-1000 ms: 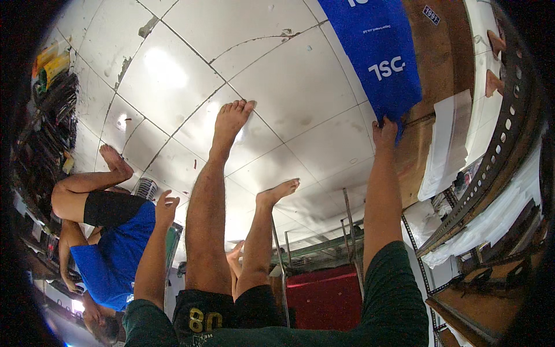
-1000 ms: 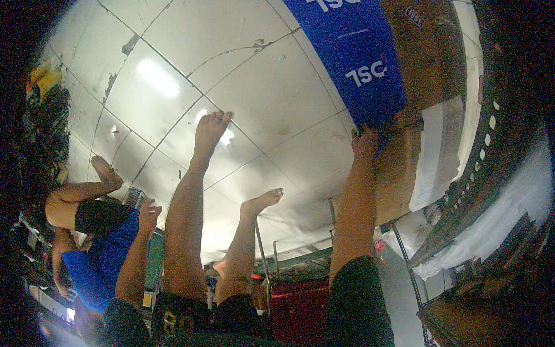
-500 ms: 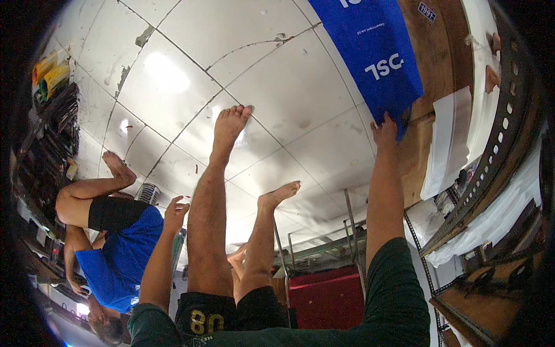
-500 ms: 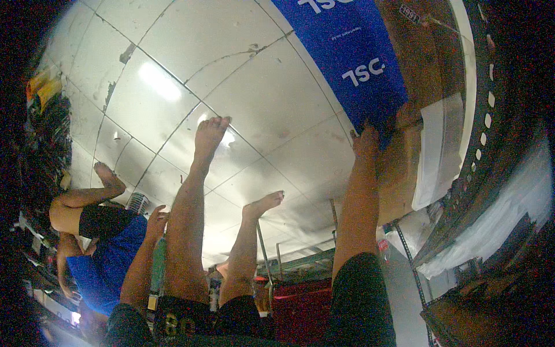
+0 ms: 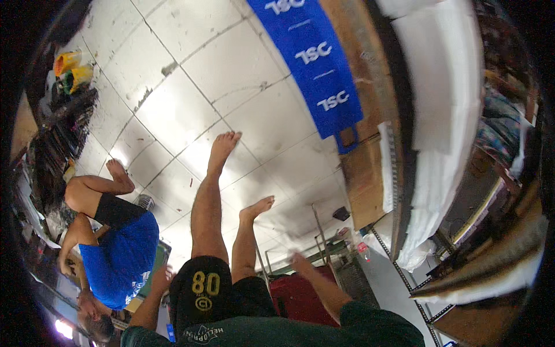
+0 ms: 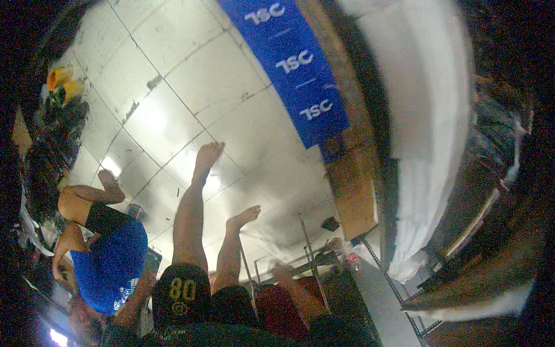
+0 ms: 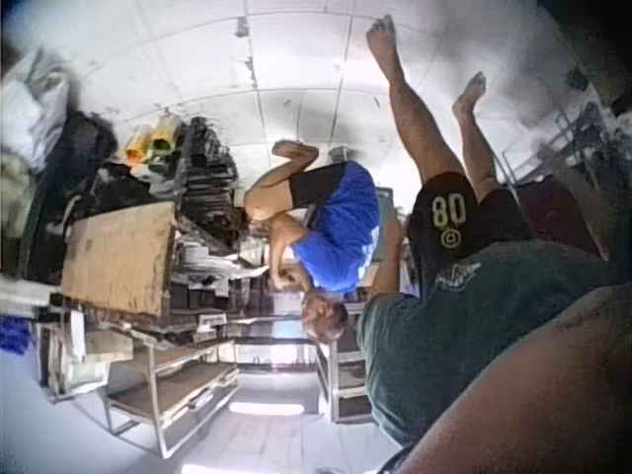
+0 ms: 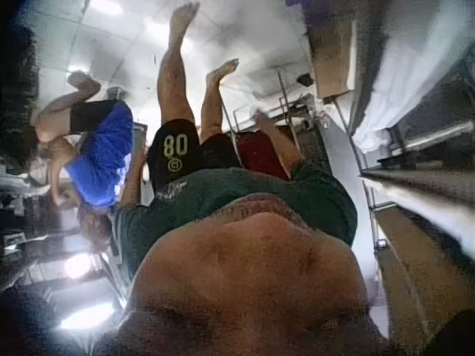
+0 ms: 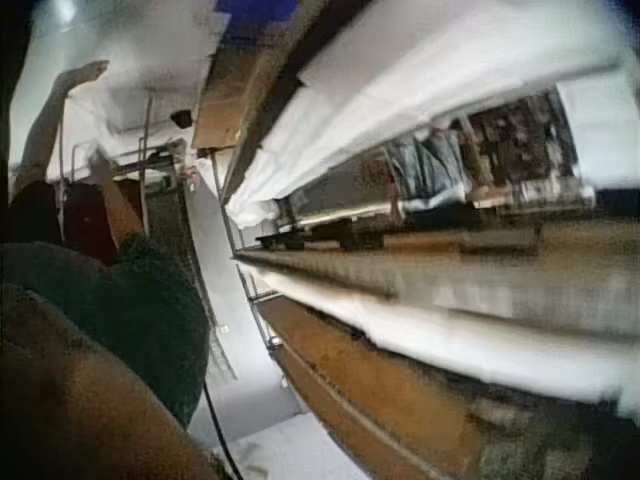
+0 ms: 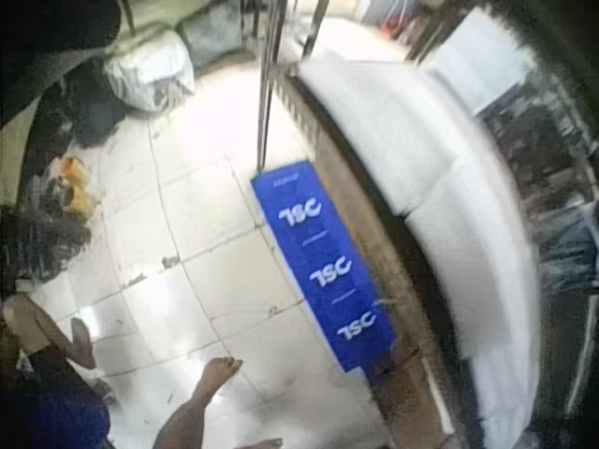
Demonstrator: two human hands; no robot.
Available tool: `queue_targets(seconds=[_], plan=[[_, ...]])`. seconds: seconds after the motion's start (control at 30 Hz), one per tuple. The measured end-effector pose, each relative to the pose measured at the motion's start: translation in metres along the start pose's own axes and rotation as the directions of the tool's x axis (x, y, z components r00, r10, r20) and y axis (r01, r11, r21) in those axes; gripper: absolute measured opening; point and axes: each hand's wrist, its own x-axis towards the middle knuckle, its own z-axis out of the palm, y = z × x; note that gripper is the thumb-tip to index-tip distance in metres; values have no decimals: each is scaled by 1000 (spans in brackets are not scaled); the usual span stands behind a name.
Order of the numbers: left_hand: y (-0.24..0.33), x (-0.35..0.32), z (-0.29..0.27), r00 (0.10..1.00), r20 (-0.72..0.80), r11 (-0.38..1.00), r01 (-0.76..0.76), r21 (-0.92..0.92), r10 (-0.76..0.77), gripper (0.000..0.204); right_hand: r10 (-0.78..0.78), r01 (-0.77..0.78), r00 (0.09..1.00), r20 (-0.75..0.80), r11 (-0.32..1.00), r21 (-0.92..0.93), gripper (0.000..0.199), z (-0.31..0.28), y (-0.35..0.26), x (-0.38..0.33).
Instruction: The person repeatedly picks up blue tote bags from a shelf and the floor, unfolds them, and hangs them on a metal rack. They also place some bags on the floor and a chair while organizing the items in the room.
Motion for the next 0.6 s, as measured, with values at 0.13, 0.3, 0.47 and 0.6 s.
queue_targets(seconds=[0.13,0.3,0.47,0.6], plan=[[33,-65,-6,995,-44,982,81,-168,-90,41,314,-561,816,486,636,530,32,-66,-147,-142],[130,-109,-72,992,-55,992,-118,-52,115,39,539,-522,788,297,331,786,30,-105,-251,-254],[195,-160,-145,945,-56,933,-308,184,323,38,642,-245,765,58,205,948,29,-110,-317,-338],[233,-190,-214,876,4,779,-430,455,482,36,700,76,708,-93,55,996,28,-60,-383,-362]])
